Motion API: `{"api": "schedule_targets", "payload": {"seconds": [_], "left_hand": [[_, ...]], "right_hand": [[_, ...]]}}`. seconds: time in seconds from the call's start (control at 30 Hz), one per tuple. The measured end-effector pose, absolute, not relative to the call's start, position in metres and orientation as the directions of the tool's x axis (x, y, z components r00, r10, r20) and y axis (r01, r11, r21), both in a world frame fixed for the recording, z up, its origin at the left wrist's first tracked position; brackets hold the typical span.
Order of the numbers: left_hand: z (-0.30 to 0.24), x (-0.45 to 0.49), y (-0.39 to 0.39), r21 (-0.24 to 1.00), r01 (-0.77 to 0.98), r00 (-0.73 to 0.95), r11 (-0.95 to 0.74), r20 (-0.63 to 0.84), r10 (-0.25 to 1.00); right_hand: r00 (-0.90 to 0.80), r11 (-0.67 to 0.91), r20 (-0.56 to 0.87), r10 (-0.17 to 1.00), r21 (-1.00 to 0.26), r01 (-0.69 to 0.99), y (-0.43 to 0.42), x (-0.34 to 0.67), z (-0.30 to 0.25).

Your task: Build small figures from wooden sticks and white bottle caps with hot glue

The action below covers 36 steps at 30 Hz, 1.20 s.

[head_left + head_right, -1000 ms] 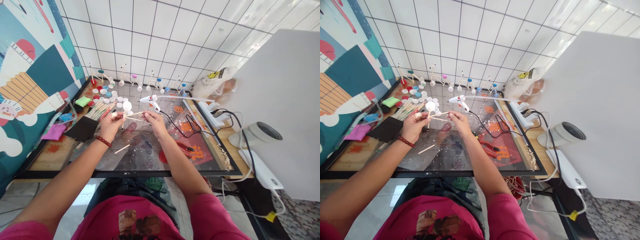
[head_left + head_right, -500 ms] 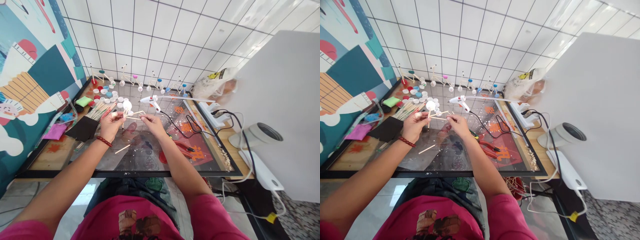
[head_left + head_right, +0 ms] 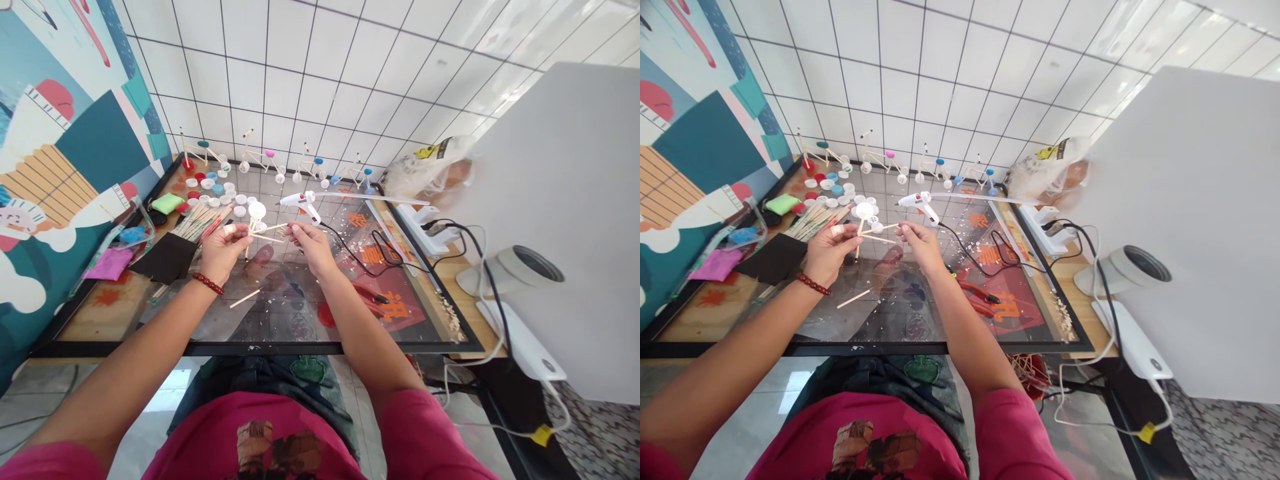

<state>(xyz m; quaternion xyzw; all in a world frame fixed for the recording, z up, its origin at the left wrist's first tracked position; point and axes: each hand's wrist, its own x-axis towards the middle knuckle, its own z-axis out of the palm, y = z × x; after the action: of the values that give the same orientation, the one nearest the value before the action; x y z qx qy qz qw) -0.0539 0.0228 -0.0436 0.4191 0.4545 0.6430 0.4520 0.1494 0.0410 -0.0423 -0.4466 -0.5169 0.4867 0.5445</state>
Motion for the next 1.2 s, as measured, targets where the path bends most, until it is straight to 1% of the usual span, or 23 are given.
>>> {"api": "schedule_targets", "payload": {"seconds": [0.2,0.4,0.57,0.63,0.77,0.97,1.2], "left_hand": [[-0.040,-0.052,0.020,0.967,-0.198,-0.209,-0.160,0.117,0.971],[-0.039,-0.052,0.017,0.968,-0.216,-0.159,-0.130,0.096,0.983],[-0.035,-0.052,0.016,0.955,-0.284,-0.134,-0.088,0.051,0.990],[-0.034,-0.052,0.016,0.955,-0.287,-0.128,-0.077,0.041,0.991],[-0.036,-0.053,0.017,0.959,-0.273,-0.119,-0.080,0.049,0.992],[-0.037,-0.053,0.018,0.955,-0.282,-0.121,-0.091,0.059,0.991],[-0.033,-0.054,0.016,0.946,-0.324,-0.082,-0.010,-0.017,0.997]], "right_hand": [[-0.029,0.105,0.108,0.994,-0.990,-0.099,0.037,0.148,-0.037],[-0.008,0.154,0.154,0.988,-0.987,-0.049,0.037,0.147,-0.035],[0.000,0.192,0.192,0.981,-0.979,-0.068,0.036,0.146,-0.033],[0.005,0.204,0.204,0.979,-0.977,-0.061,0.035,0.146,-0.033],[0.007,0.227,0.227,0.974,-0.973,-0.042,0.034,0.145,-0.033],[0.011,0.248,0.248,0.969,-0.966,-0.068,0.033,0.144,-0.031],[0.001,0.236,0.236,0.972,-0.970,-0.064,0.030,0.141,-0.029]]}}
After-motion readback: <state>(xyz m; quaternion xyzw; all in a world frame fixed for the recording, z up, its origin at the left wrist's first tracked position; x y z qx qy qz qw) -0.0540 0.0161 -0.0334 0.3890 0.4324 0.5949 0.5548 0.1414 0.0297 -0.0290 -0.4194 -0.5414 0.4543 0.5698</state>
